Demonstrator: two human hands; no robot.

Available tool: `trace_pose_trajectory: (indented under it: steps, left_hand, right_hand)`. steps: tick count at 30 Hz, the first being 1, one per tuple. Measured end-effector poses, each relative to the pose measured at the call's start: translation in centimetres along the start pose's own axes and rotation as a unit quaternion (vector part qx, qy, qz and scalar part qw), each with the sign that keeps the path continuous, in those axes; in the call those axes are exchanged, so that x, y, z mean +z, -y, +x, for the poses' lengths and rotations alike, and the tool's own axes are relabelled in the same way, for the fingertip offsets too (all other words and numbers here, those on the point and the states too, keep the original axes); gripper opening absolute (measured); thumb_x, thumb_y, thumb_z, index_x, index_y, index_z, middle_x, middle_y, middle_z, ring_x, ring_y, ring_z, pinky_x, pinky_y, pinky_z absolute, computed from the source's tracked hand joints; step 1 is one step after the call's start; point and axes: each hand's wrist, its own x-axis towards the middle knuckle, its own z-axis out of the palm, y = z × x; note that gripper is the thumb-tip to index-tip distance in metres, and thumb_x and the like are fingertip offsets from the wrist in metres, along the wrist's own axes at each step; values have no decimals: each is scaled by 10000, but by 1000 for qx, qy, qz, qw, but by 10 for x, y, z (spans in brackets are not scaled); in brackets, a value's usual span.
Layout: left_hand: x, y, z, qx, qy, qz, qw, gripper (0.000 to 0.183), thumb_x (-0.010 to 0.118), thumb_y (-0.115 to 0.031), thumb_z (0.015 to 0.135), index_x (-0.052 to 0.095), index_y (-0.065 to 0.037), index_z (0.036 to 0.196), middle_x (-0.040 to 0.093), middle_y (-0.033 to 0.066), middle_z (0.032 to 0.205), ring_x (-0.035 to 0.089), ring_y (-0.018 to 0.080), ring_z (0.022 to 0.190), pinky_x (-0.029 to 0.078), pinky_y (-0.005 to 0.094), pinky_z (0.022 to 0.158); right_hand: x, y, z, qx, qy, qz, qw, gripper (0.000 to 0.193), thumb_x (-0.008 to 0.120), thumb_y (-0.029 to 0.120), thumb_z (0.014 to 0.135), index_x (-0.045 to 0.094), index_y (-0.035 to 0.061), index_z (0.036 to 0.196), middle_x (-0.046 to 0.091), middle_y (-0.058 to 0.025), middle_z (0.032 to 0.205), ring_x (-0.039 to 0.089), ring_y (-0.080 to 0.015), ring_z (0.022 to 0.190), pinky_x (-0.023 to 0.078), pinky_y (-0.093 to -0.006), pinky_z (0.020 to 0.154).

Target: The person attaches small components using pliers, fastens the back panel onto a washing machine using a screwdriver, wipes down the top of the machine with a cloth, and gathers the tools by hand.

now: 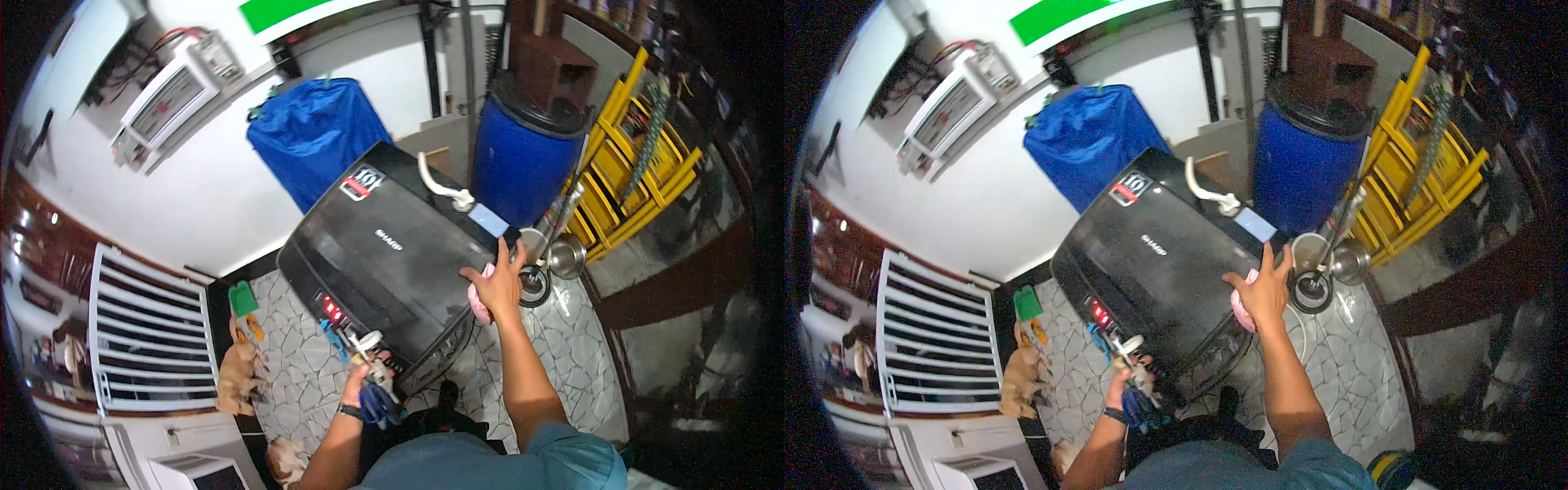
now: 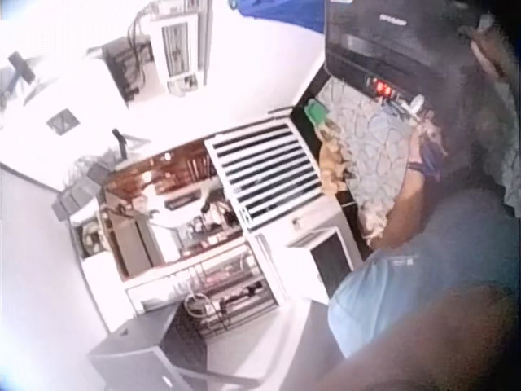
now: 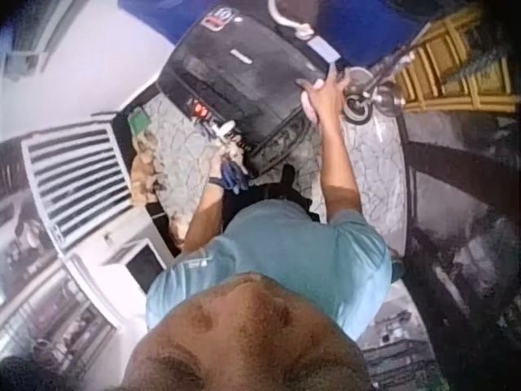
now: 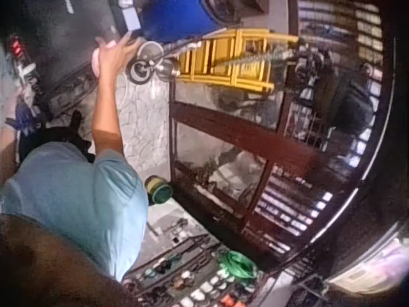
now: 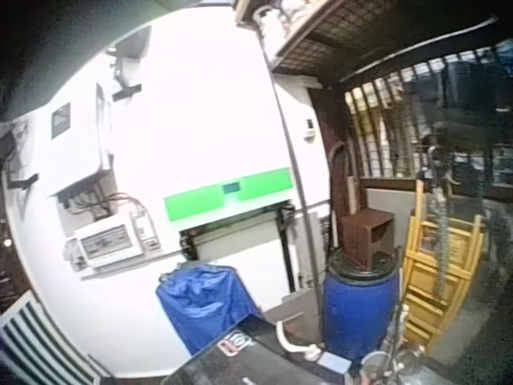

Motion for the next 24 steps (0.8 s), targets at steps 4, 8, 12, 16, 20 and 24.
trace_pose_trajectory:
  steps: [4,8,12,16,20,24]
  left_hand:
    - [35,-22,2,-41,23,139,989,570,686,-233,888,480,-40,1383,597,141,1321,681,297,1015,596,427,833]
    - [28,-33,18,-92,92,167,977,626,717,-222,882,454,-26,1415,632,132,1289,699,287,994,586,419,855]
    - [11,-78,48,-100,175,167,965,521,703,-152,902,498,-18,1362,627,127,1304,695,296,1026,575,435,889]
    - [7,-137,67,-98,179,223,953,692,747,-241,849,436,-24,1429,646,137,1264,709,303,948,592,415,809]
    - [-67,-211,74,-21,124,281,951,706,772,-267,811,463,-8,1391,656,143,1215,716,296,932,603,412,785]
    - [-65,-270,76,52,84,196,975,654,788,-296,797,508,-22,1320,645,164,1195,713,280,879,617,395,738]
  right_hand:
    - [21,6,18,14,-14,-25,999,1043,884,574,578,470,170,1447,178,-165,1617,541,-451,1242,503,-502,958]
    - [33,3,47,-42,-17,-20,999,1007,894,548,577,507,153,1418,227,-179,1598,537,-440,1253,492,-496,987]
    - [36,1,57,-84,-1,-26,996,1016,915,532,545,522,165,1407,233,-182,1601,433,-420,1361,439,-478,1071]
    - [43,-15,57,-86,-28,-19,996,1010,916,530,546,533,159,1404,253,-190,1593,401,-417,1389,411,-475,1100]
    - [50,-6,56,-83,-39,-15,996,1003,908,542,558,538,157,1406,255,-220,1588,380,-423,1403,391,-472,1116]
    - [38,-15,54,-35,-35,-29,998,1058,906,542,569,483,140,1451,317,-254,1551,398,-412,1396,386,-457,1119]
